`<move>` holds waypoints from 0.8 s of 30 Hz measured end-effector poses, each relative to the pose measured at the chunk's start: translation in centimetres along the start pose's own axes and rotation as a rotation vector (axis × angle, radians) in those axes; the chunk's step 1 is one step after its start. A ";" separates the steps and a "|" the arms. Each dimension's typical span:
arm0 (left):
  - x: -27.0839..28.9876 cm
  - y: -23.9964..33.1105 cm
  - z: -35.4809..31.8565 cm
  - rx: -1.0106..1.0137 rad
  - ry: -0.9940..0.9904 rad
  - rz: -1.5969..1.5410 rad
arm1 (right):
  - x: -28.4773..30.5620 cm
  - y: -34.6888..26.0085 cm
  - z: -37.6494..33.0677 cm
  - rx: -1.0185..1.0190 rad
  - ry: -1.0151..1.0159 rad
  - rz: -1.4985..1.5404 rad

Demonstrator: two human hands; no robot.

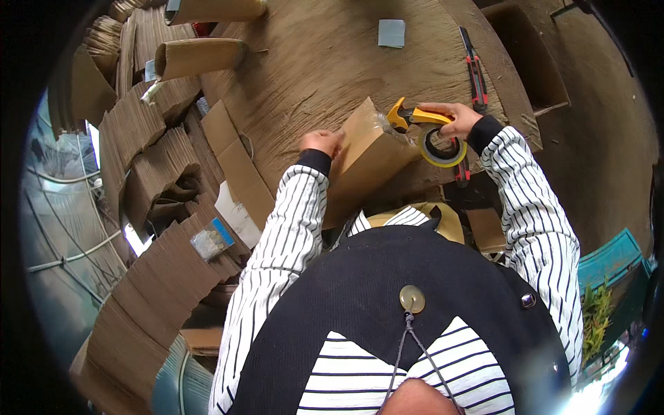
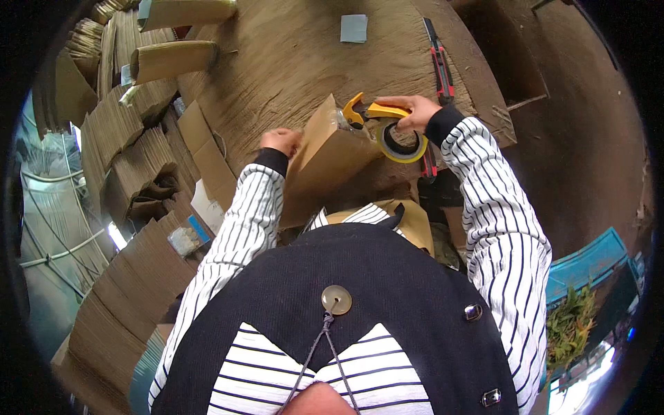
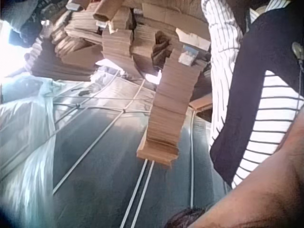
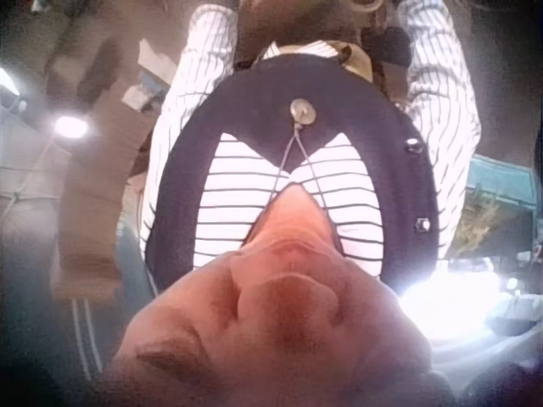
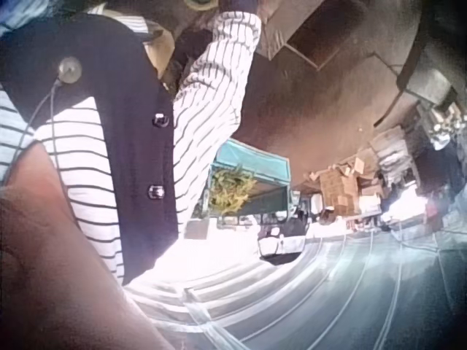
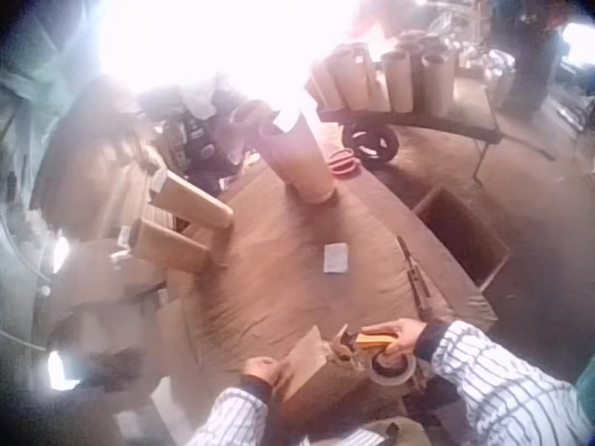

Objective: The person assembles a small cardboard box by folding flaps and securing them with a tape dispenser. They then use a utility knife to trim excess cardboard and continue taping the structure.

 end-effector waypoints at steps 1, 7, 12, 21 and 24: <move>0.1 -0.6 -0.5 0.004 -0.049 0.012 | 0.3 0.7 0.2 -0.006 0.006 -0.006; 1.6 0.1 -4.0 -0.264 0.154 0.426 | -0.3 1.3 0.6 -0.043 -0.022 0.094; -1.4 -1.6 -7.1 -0.703 -0.012 0.657 | -0.2 2.5 1.0 0.038 -0.008 0.050; -5.8 4.8 -4.2 -0.939 0.040 0.426 | -1.2 4.0 -0.4 0.048 0.044 0.102; -6.3 4.4 -4.2 -0.971 0.138 0.442 | -2.5 5.3 -3.8 0.069 0.127 0.084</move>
Point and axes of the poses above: each hand's wrist, its own z-axis towards the middle knuckle, its own x-axis out of the back of the hand, y = z × x, the point moved 1 cm from there along z, towards the middle knuckle, and after that the axes turned 5 degrees about z, right-handed, at the moved point
